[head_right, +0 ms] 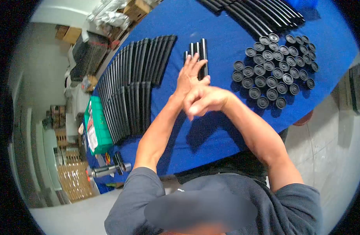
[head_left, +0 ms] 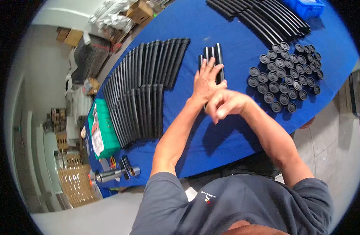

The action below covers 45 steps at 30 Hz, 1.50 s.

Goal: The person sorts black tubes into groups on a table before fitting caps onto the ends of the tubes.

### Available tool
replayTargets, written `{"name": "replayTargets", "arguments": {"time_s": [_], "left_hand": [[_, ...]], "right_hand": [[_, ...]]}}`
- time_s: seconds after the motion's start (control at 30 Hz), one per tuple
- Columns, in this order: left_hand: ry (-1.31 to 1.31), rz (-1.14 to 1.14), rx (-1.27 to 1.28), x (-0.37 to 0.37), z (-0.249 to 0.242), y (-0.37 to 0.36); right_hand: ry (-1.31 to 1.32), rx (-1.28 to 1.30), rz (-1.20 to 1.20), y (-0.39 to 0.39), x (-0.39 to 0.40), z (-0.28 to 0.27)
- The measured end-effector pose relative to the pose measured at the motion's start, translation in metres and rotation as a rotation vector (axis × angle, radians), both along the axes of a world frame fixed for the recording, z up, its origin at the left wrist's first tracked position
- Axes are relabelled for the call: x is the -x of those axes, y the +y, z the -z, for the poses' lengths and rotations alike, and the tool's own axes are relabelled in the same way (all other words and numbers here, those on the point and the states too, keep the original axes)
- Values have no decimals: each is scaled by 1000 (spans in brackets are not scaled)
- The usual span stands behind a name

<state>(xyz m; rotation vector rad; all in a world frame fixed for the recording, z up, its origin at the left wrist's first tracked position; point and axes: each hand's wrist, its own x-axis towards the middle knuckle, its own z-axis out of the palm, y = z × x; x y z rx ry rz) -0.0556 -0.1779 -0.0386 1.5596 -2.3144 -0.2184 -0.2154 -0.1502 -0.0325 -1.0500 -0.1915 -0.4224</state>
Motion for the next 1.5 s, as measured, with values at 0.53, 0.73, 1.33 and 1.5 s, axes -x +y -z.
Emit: {"name": "replayTargets", "arguments": {"time_s": [0.53, 0.73, 1.33, 1.5], "left_hand": [[24, -145, -46, -60, -26, 169], [67, -167, -143, -73, -29, 173], [47, 8, 221, -57, -88, 9], [106, 66, 217, -9, -68, -130]], "right_hand": [[-26, -283, 202, -18, 7, 7], [128, -367, 294, -18, -6, 6], [292, -401, 280, -9, -19, 1], [355, -303, 333, -7, -22, -4]]}}
